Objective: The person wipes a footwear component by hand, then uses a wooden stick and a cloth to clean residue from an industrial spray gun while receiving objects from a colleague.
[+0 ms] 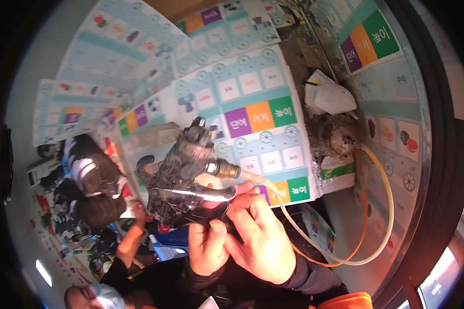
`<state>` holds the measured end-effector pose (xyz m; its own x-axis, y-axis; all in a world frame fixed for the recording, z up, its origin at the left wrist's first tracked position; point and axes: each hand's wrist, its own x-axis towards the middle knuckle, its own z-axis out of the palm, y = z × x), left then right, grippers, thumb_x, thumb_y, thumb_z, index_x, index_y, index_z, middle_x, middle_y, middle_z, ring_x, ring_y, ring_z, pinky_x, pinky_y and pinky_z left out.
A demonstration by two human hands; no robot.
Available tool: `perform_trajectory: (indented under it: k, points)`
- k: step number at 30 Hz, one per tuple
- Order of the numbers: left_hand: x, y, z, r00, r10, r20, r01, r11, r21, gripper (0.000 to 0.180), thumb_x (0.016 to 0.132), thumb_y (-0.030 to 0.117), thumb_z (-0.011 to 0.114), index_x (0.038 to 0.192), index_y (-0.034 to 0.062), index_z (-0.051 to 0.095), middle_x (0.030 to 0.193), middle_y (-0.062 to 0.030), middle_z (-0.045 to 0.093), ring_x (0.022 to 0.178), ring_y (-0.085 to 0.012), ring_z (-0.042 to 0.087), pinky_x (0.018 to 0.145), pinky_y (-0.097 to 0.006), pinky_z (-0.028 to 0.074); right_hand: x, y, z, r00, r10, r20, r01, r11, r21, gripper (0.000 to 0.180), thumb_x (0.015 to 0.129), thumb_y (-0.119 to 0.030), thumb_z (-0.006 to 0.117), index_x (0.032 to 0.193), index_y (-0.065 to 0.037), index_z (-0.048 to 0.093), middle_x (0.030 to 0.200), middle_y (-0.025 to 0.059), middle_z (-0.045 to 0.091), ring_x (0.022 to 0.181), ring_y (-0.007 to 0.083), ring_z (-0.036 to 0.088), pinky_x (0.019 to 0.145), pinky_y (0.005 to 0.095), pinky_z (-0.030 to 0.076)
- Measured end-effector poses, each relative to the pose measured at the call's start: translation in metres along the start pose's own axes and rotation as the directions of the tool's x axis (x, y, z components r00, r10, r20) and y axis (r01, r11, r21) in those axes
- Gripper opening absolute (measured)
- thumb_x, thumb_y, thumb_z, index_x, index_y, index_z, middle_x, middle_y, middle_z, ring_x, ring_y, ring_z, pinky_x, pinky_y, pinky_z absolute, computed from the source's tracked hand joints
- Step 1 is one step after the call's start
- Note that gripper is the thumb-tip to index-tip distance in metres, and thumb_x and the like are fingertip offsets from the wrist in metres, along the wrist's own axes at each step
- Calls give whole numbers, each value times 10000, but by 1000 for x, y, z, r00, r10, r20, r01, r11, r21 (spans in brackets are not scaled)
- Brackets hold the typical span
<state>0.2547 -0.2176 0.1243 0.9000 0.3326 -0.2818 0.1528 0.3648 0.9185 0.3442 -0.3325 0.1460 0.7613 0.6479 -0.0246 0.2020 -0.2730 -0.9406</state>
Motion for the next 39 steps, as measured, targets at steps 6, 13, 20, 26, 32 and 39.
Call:
perform_trajectory:
  k: [6,13,20,26,32,39]
  points:
    - [-17,34,18,992,38,-120,-46,997,-68,703,1140,562,438,1539,-17,436,1453,-306,597,1298,-434,639,1133,-567,496,1,-59,-60,990,-98,98,104,993,-56,494,819,-65,859,1266,41,680,1203,189,683,1015,340,698,846,426,587]
    - [-35,29,26,886,80,-458,-149,982,-115,281,1187,248,445,1304,25,570,1238,-93,693,962,-137,681,743,-306,538,16,-96,-66,994,103,-34,-88,949,304,299,946,-118,811,1202,27,759,677,83,708,539,173,690,548,297,530]
    - [-40,41,55,827,254,-502,-287,958,12,220,1139,62,429,994,29,591,797,17,617,696,-57,552,622,-240,425,24,-105,-44,974,224,33,-194,748,635,255,1035,-88,736,1225,80,752,650,-3,694,553,2,561,509,215,443]
    - [-40,42,51,842,312,-439,-270,950,158,279,1137,81,445,895,45,580,773,15,606,696,-49,544,627,-234,408,27,-108,-42,933,352,76,-306,663,683,217,1007,-130,758,1108,60,782,594,28,682,517,26,598,514,244,467]
    - [-40,41,52,848,260,-463,-252,964,81,313,1152,133,468,861,68,563,768,32,607,710,-36,523,641,-231,390,23,-107,-33,934,358,18,-242,595,766,147,996,-94,792,1067,35,779,622,-27,673,513,1,544,475,201,432]
    - [-46,39,48,824,309,-475,-232,949,216,289,1141,156,515,878,57,581,775,37,610,731,-42,538,645,-239,408,19,-103,-26,941,335,40,-251,616,747,143,984,-76,788,1073,33,765,635,-23,681,526,5,560,489,208,452]
